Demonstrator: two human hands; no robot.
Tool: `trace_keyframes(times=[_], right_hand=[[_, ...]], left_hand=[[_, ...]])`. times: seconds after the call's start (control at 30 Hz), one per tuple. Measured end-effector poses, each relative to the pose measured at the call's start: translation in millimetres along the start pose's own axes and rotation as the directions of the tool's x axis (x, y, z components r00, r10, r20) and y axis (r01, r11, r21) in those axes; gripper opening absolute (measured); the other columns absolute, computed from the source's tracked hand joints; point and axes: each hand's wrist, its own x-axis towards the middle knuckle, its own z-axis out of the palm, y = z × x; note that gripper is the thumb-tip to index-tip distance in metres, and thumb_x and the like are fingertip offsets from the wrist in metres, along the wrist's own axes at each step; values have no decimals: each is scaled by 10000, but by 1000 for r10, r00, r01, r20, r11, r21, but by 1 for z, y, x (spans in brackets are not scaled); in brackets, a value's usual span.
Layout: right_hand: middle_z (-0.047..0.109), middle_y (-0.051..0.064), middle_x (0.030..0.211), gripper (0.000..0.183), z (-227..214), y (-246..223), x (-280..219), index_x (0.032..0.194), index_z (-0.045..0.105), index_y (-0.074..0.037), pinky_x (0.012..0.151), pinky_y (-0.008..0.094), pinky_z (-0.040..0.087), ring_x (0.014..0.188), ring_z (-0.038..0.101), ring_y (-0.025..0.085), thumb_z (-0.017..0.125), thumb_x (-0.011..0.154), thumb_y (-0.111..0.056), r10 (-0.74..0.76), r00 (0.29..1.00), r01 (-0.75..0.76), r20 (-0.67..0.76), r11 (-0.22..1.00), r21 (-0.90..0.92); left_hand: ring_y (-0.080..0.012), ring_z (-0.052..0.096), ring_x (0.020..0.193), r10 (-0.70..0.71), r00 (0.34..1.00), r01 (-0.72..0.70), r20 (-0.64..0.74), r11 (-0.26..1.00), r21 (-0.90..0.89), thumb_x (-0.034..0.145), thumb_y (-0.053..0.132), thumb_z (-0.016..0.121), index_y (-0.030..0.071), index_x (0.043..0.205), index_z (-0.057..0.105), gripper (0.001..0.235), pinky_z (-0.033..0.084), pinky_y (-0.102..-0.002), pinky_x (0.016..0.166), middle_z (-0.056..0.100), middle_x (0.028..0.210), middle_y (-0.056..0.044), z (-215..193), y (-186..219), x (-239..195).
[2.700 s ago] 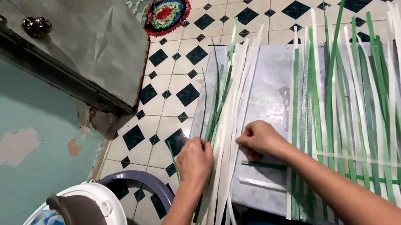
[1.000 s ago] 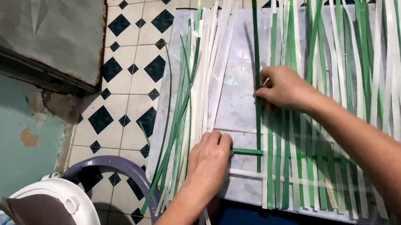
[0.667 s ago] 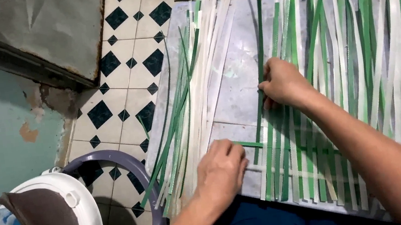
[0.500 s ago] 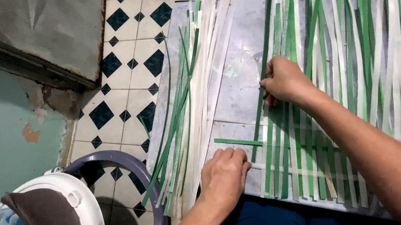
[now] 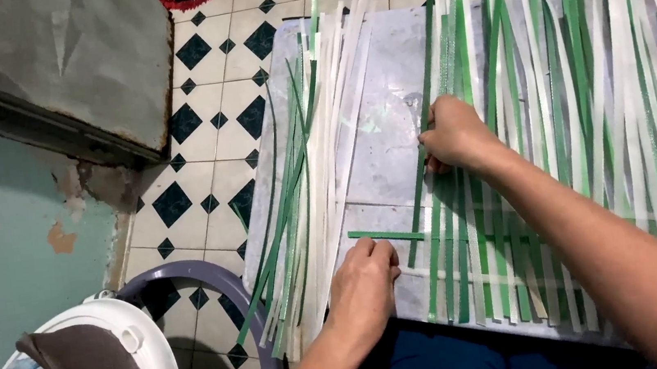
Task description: Weaving green and white plastic strips together on a flat surface to create a mat.
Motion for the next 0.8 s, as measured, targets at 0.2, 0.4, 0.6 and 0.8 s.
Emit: trace_keyframes(times=[0.2,0.4,0.6,0.8], right_hand=[[641,187,592,145,-2,2,5,823,515,7,518,327,545,504,650,249,452,939,67,-10,1000,10,-6,999,-48],[680,162,681,166,-1,-3,2,1053,508,15,583,362,534,609,680,248,421,918,60,27,1000,-26,3,983,-182],[679,174,600,244,0,1,13,741,634,66,561,302,556,525,665,229,435,874,115,15,1000,-12,15,988,-156],[700,153,638,226,4,-3,6,790,649,52,579,317,569,576,693,225,454,884,119,21,999,-12,39,974,-228]], left_hand=[[-300,583,748,-11,1000,11,6,1000,-12,879,53,665,61,890,619,48,493,-441,560,572,876,-101,3,-5,3],[-290,579,765,-45,998,47,44,998,-30,895,76,647,67,875,613,41,488,-449,548,571,880,-86,-2,-2,4],[-278,587,784,-58,997,59,51,998,-29,889,69,656,68,883,619,38,511,-440,571,570,869,-75,-8,3,4],[-269,586,782,-82,995,82,62,997,8,897,83,646,86,871,626,33,499,-442,549,575,867,-62,-4,2,7]])
